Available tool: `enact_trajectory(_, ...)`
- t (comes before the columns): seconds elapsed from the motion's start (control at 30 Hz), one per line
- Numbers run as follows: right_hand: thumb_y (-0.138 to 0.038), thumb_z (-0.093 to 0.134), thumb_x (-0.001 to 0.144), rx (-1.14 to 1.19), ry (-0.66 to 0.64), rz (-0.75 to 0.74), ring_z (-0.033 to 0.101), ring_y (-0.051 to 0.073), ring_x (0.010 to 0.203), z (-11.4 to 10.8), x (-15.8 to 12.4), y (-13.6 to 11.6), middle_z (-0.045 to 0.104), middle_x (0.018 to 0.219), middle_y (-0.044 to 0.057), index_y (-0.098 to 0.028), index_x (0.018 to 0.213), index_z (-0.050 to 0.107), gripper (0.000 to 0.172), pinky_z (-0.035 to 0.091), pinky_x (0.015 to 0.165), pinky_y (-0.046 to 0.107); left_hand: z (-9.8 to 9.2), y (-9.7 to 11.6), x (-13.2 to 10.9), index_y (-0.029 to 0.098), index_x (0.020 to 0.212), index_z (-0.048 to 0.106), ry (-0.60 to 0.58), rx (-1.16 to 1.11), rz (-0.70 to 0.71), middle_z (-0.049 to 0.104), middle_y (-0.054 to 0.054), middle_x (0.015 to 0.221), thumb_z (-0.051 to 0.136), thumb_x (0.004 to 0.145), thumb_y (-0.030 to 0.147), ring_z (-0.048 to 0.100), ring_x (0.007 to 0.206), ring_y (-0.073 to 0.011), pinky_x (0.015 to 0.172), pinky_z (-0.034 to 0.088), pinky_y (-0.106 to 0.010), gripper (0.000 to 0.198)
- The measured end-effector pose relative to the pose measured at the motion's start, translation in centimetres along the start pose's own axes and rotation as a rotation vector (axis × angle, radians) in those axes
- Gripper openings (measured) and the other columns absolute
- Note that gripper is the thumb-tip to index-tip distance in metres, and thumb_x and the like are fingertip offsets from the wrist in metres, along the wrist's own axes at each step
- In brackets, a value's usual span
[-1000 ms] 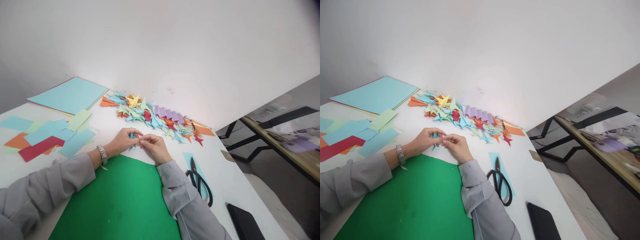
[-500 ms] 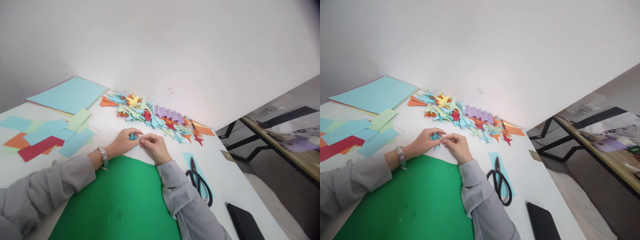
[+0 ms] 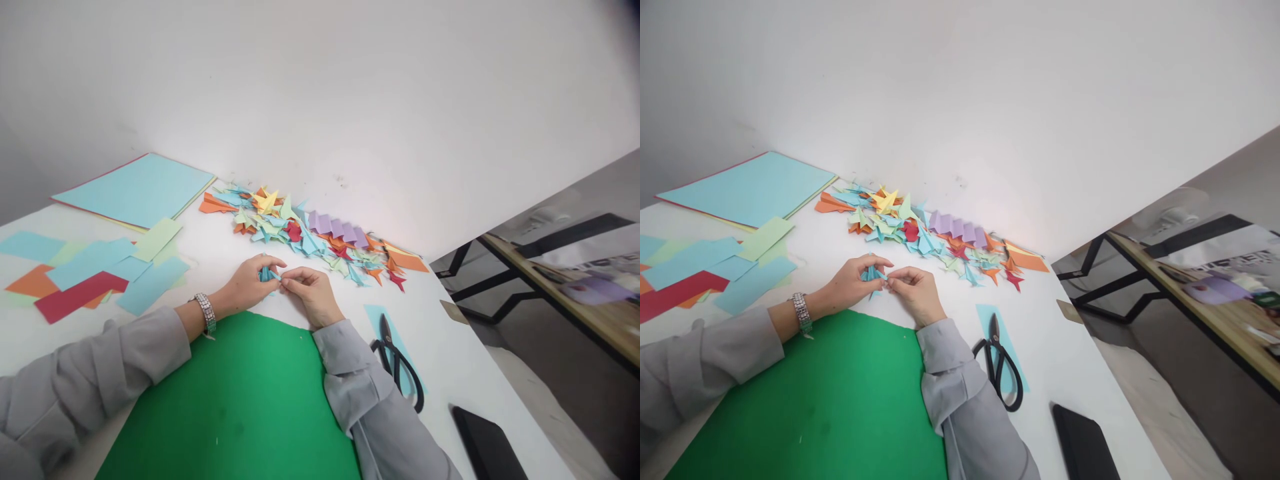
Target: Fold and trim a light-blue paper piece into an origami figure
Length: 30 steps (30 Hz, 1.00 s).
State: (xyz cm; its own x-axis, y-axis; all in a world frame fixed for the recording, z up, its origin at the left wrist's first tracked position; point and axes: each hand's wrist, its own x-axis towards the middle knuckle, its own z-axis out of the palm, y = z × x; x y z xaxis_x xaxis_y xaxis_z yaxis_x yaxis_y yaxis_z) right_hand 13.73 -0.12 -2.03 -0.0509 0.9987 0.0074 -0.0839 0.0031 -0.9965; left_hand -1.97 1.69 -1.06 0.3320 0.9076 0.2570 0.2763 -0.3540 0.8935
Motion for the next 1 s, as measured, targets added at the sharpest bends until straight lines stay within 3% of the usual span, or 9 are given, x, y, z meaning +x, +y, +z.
enact_trajectory(0.47, -0.021, 0.081, 0.054, 0.114, -0.018, 0.006, 0.06, 0.011, 0.053, -0.23, 0.25, 0.43, 0.068, 0.061, -0.002, -0.018, 0.078, 0.066, 0.028, 0.047, 0.057, 0.026, -0.1, 0.24, -0.01, 0.012, 0.098, 0.066, -0.021, 0.007, -0.038, 0.064, -0.004, 0.085, 0.058, 0.066, 0.013, 0.057, 0.077, -0.015, 0.07, 0.045, -0.027, 0.034)
enact_trajectory(1.0, -0.018, 0.081, 0.054, 0.101, -0.021, 0.028, 0.06, 0.011, 0.054, -0.34, 0.26, 0.63, 0.069, 0.062, -0.001, -0.017, 0.076, 0.067, 0.026, 0.048, 0.058, 0.027, 0.13, -0.35, -0.03, 0.013, 0.099, 0.062, -0.064, -0.116, -0.099, 0.06, -0.002, 0.082, 0.058, 0.069, 0.021, 0.057, 0.058, -0.0099, 0.056, 0.048, -0.024, 0.032)
